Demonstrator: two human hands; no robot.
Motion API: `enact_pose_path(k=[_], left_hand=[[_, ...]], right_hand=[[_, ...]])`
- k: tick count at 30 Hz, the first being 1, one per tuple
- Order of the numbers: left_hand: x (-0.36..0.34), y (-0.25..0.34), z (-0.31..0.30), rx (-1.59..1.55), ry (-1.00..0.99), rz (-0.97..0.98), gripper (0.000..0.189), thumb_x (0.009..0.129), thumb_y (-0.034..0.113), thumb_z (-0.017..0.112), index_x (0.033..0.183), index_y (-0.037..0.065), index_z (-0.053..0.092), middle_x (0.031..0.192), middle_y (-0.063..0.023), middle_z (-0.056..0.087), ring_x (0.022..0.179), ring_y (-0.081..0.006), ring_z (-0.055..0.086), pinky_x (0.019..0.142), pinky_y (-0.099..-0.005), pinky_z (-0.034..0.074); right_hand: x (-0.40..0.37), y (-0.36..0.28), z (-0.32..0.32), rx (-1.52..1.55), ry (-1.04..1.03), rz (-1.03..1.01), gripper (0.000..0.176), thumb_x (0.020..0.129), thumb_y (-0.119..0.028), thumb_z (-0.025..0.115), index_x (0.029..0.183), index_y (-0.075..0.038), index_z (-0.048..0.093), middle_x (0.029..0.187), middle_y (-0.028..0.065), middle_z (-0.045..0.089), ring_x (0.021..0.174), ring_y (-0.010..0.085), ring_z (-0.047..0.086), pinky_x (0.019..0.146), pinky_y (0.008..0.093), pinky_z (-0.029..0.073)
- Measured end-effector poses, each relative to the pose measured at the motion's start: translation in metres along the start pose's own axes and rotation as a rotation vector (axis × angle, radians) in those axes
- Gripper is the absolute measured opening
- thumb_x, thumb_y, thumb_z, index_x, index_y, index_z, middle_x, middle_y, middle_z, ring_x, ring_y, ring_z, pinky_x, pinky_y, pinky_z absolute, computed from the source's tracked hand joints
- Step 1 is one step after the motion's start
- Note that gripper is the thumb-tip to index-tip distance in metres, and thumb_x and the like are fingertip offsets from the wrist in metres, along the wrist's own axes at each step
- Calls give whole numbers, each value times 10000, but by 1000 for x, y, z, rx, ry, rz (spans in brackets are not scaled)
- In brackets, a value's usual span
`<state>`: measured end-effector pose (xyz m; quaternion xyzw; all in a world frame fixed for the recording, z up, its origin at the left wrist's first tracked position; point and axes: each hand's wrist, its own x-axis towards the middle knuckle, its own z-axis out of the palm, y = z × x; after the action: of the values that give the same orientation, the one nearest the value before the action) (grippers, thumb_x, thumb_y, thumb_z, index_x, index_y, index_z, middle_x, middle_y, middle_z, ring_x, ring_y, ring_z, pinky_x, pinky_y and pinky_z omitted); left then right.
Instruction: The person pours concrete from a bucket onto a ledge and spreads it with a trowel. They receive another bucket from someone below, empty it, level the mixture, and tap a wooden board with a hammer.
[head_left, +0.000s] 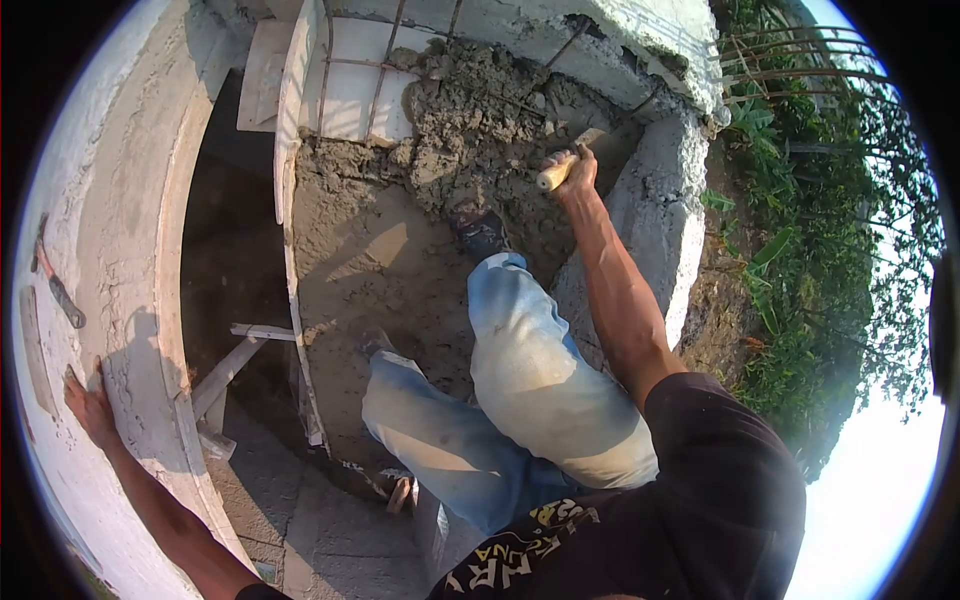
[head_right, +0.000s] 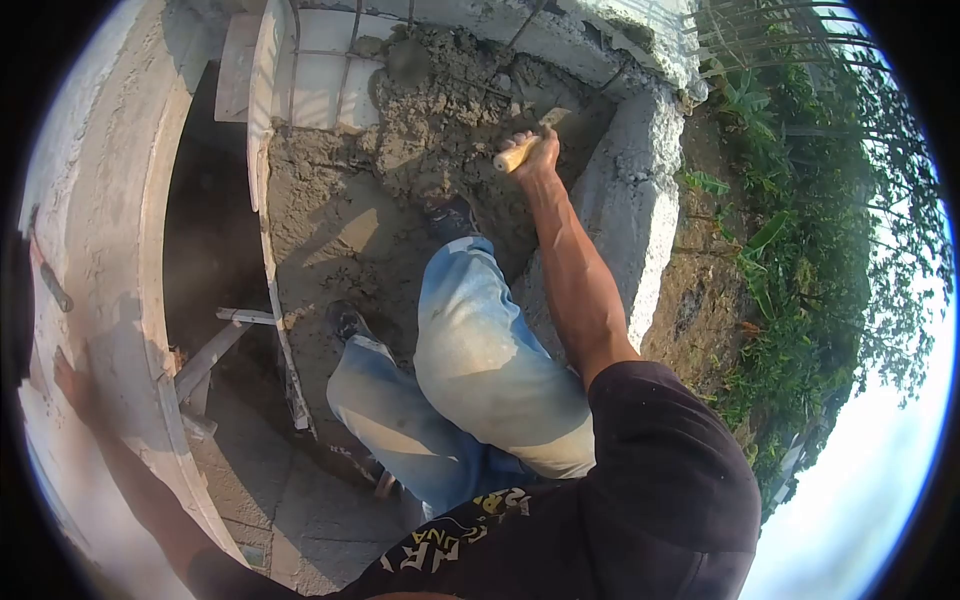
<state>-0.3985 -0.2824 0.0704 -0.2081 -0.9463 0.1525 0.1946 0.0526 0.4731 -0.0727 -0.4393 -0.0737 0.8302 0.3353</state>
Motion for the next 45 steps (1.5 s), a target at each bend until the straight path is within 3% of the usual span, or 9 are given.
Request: enact_pose_path(k=[6,13,16,20,28,32,35,40,45], left_hand=[[-1,-17,22,-46,63,-10,647,875,402,635,1320,-30,448,1242,-286,500,1164,-412,484,985,-437,422],[-5,-19,22,-37,39,0,646,885,423,613,1317,-30,455,1243,-276,509,1166,-405,486,982,-433,427],[-1,-27,33,-46,49,-6,628,897,421,599,1311,-32,463,1239,-276,513,1157,-403,490,982,-433,423],[-3,-37,43,-29,55,37,609,900,407,600,1305,-29,468,1242,-270,515,1145,-404,495,980,-432,422],[0,-28,32,-38,28,6,588,897,378,611,1302,-23,466,1238,-270,522,1132,-413,498,968,-436,428],[1,-32,35,-33,8,28,588,889,388,621,1293,-14,477,1214,-270,538,1122,-420,505,959,-440,431],[3,-27,29,-39,40,24,588,883,391,629,1286,-11,482,1204,-266,541,1122,-420,503,956,-440,432],[-4,-19,21,-35,37,30,602,877,401,634,1286,-14,482,1205,-265,539,1126,-418,501,955,-440,431],[-3,-13,13,-11,33,-10,620,875,411,631,1288,-26,481,1213,-267,535,1133,-415,499,966,-440,426]], right_hand=[[-129,-27,37,-1562,46,-245,216,859,-262,604,883,-54,550,602,7,468,457,110,466,418,285,400],[-166,-154,207,-2042,143,-994,447,839,-379,602,955,52,617,665,141,600,661,240,625,643,381,480],[-169,-188,200,-2222,404,-1211,475,837,-396,579,1026,37,628,982,284,640,971,386,624,842,467,463],[-138,-230,152,-2716,599,-1208,360,836,-271,580,1067,5,582,1070,237,603,985,403,605,838,505,481],[-166,-185,100,-2198,442,-1217,412,847,-371,600,960,25,616,920,249,664,910,429,621,795,454,471],[-156,-123,55,-1740,309,-621,391,880,-379,520,855,4,598,663,98,564,503,170,536,495,339,430],[-93,-101,13,-1725,230,-810,371,905,-366,522,855,-1,566,611,68,508,490,166,525,476,325,439],[-92,-84,80,-1155,209,-708,341,927,-351,523,789,-41,493,625,47,482,495,160,518,452,313,446],[-50,-29,-5,-1020,425,-496,351,920,-386,509,850,-41,498,637,59,477,546,204,531,489,359,472]])
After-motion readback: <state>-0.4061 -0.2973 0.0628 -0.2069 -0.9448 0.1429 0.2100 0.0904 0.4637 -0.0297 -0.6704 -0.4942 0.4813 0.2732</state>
